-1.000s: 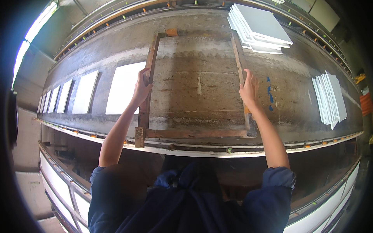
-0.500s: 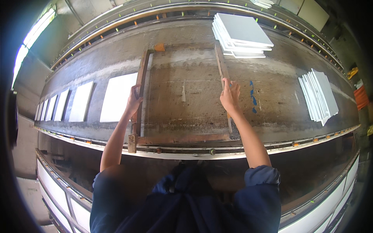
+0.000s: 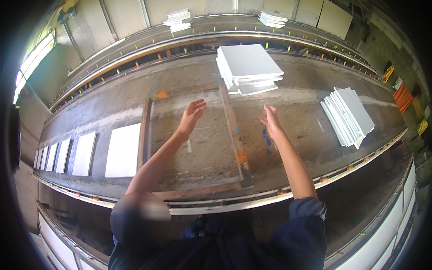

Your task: The person repeatedly picks up white rectangular panels from a stack on a conveyor belt, places them into a wooden frame, and smooths them down with both hands. The person then removes the panel from the frame and places it onto a growing stack on the left side of the belt. This cycle is performed continuously throughout the clip.

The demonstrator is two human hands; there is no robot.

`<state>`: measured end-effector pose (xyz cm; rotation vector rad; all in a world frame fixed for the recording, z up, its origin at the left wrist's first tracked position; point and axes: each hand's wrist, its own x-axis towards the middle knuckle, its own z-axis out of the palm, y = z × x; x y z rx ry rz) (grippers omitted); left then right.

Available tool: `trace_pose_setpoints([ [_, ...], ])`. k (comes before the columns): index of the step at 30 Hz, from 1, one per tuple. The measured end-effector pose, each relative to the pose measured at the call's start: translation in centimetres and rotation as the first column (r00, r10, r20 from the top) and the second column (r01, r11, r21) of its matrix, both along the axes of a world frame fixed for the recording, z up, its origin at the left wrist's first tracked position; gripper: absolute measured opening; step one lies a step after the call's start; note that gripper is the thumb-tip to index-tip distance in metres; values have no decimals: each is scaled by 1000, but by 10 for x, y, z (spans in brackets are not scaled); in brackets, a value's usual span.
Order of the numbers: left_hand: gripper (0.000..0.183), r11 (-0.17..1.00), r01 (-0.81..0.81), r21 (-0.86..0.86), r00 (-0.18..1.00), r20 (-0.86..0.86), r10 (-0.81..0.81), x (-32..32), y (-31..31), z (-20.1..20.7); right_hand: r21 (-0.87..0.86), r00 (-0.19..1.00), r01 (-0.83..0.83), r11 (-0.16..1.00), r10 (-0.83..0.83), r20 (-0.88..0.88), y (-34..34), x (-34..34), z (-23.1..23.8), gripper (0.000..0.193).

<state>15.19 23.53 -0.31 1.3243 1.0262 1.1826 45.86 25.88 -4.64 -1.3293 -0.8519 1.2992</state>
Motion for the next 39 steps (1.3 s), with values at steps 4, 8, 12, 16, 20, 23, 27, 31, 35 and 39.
trace_pose_setpoints([
  [4,63,955,56,-293,909,411,73,98,45,2,-74,900,173,982,-188,-394,74,46,-7,81],
  [8,83,827,-223,-517,753,447,482,157,110,-35,-120,779,157,980,-197,-595,129,42,-20,83],
  [12,92,723,-386,-572,609,431,666,187,163,-63,-182,748,211,960,-278,-602,175,44,-30,68],
  [16,82,733,-462,-499,466,567,679,201,181,-72,-262,752,252,932,-359,-552,191,38,-28,51],
  [20,76,672,-541,-505,348,593,726,217,178,-59,-294,740,157,943,-309,-597,178,42,-4,48],
  [23,73,670,-523,-528,312,613,726,221,179,-50,-303,715,156,940,-319,-622,185,37,-3,48],
  [27,70,696,-482,-532,282,658,698,224,174,-35,-186,720,134,973,-225,-657,184,31,3,51],
  [31,61,761,-413,-500,297,716,632,219,177,-24,-82,742,65,995,-103,-663,194,35,9,53],
  [35,57,767,-409,-494,320,710,628,210,185,-33,-51,751,37,998,-62,-657,206,35,5,53],
  [39,56,691,-399,-602,321,614,721,204,194,-31,-95,802,32,995,-82,-591,227,47,5,46],
])
